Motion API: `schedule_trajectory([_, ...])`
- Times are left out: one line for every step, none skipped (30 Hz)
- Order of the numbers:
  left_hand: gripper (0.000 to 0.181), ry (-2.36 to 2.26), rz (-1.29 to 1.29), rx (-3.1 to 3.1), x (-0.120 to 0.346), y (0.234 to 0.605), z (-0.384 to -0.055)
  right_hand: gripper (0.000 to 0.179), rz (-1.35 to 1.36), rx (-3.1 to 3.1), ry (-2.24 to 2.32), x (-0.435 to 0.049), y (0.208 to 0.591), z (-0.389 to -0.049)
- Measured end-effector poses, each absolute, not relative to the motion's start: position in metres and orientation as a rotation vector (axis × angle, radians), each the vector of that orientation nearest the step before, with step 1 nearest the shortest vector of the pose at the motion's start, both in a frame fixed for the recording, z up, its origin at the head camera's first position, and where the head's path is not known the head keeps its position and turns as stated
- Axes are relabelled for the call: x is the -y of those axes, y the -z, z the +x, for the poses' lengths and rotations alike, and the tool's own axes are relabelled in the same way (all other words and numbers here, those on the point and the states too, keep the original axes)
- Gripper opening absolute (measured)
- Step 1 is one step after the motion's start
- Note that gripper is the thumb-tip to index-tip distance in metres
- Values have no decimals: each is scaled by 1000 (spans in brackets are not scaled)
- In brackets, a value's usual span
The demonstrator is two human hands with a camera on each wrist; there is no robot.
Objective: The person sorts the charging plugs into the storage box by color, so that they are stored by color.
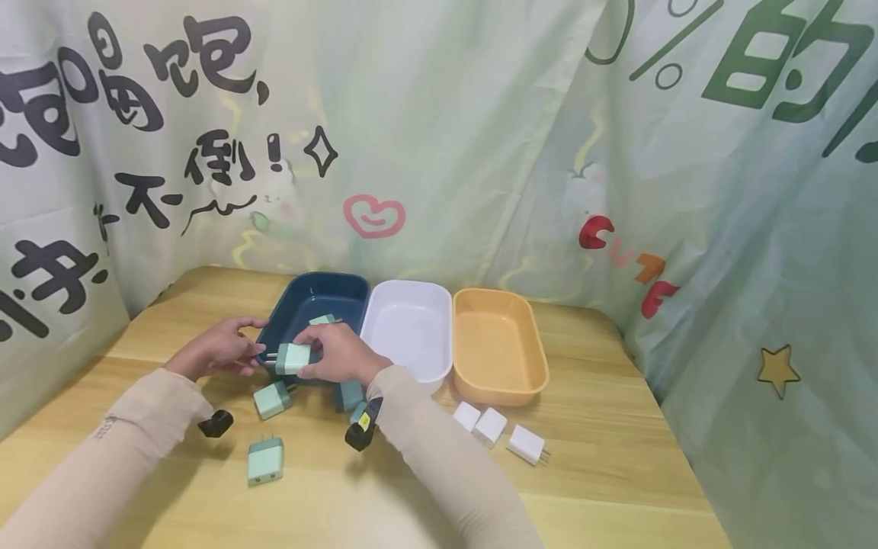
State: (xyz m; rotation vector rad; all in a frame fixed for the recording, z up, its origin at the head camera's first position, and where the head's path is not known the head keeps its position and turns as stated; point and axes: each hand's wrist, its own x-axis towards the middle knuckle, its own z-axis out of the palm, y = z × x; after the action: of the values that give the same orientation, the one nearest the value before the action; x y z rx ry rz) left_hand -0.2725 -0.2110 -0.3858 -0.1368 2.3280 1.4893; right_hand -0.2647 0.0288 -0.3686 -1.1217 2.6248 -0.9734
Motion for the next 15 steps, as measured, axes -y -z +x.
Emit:
schedule_trajectory([62,-1492,-133,-2329,211,385,-273,44,-1106,-2636,969,-29,368,-267])
schedule_trajectory([63,-1492,-130,-2332,210,384,-273,44,-1092,-2646,963,-29,368,-269])
schedule_trajectory([63,-1493,-131,-2332,210,384,-274,45,-1077,-2649,964,-29,368,-271])
schedule_trajectory([62,-1494,-133,-2332,210,383,-274,45,-1067,-2651,967,-29,368,-272])
schedule_trajectory([62,-1495,-135,-2332,210,383,-274,45,-1066,-2655,962,-29,368,-274])
schedule_trajectory([62,-1497,-131,-2331,210,383,-274,45,-1067,-2657,964,-29,369,-276])
schedule_trajectory([63,-1499,-123,-2330,210,382,-274,44,-1066,-2659,970,-29,369,-278])
schedule_trajectory([62,-1502,-122,-2329,211,383,-274,44,-1066,-2661,977,-29,370,-279])
schedule_trajectory([62,-1506,-122,-2328,211,383,-274,43,-1069,-2661,983,-29,371,-281])
schedule_trajectory([62,-1509,-121,-2329,211,383,-274,43,-1071,-2664,986,-30,371,-283])
schedule_trajectory([62,-1510,-117,-2330,211,383,-273,42,-1075,-2670,984,-30,372,-285])
schedule_trajectory([61,-1509,-113,-2331,212,384,-273,42,-1069,-2675,988,-30,373,-287])
schedule_trajectory([61,-1508,-111,-2331,212,384,-273,42,-1063,-2680,986,-31,374,-288])
schedule_trajectory([61,-1510,-116,-2331,212,385,-273,42,-1059,-2684,983,-31,374,-290])
schedule_trajectory([61,-1511,-113,-2329,212,385,-273,42,-1056,-2688,979,-32,375,-292])
